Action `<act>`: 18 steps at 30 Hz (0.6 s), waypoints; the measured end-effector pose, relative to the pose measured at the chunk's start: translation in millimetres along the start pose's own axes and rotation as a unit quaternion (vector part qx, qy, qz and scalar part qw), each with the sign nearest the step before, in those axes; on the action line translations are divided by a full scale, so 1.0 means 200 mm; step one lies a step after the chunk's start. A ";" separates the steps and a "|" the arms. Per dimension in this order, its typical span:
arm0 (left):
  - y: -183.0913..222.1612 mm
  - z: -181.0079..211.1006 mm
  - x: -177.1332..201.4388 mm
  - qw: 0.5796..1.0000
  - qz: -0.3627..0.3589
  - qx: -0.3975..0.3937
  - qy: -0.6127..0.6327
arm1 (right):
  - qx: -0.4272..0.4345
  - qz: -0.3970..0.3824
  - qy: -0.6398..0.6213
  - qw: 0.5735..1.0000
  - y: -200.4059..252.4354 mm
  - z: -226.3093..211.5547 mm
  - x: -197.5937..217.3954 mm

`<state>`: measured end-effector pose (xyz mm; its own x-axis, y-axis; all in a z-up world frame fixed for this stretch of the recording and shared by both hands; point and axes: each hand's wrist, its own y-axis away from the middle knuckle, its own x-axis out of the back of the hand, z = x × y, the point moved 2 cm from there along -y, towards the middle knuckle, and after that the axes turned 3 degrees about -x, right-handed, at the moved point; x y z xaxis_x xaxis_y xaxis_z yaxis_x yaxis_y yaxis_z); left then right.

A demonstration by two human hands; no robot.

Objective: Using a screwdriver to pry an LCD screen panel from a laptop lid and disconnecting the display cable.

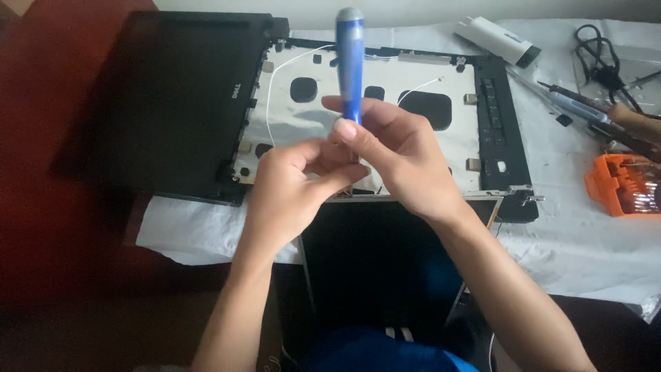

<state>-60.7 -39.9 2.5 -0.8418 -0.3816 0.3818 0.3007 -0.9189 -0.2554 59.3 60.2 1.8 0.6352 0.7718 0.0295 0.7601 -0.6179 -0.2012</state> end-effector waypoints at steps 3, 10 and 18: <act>0.01 -0.02 -0.02 0.999 0.020 -0.019 -0.027 | 0.010 0.001 -0.012 1.000 0.00 0.02 0.01; 0.02 -0.01 0.00 0.991 -0.038 0.036 0.124 | -0.013 0.004 0.027 1.000 0.00 0.00 0.00; 0.02 0.00 0.00 0.994 -0.062 0.003 0.088 | 0.009 -0.028 0.024 0.999 0.00 0.00 0.01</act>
<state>-59.1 -44.4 2.2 -0.9373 -0.2434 0.2493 0.1926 -0.9582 -0.2116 61.0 61.1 1.6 0.5983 0.7964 0.0879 0.7920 -0.5711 -0.2160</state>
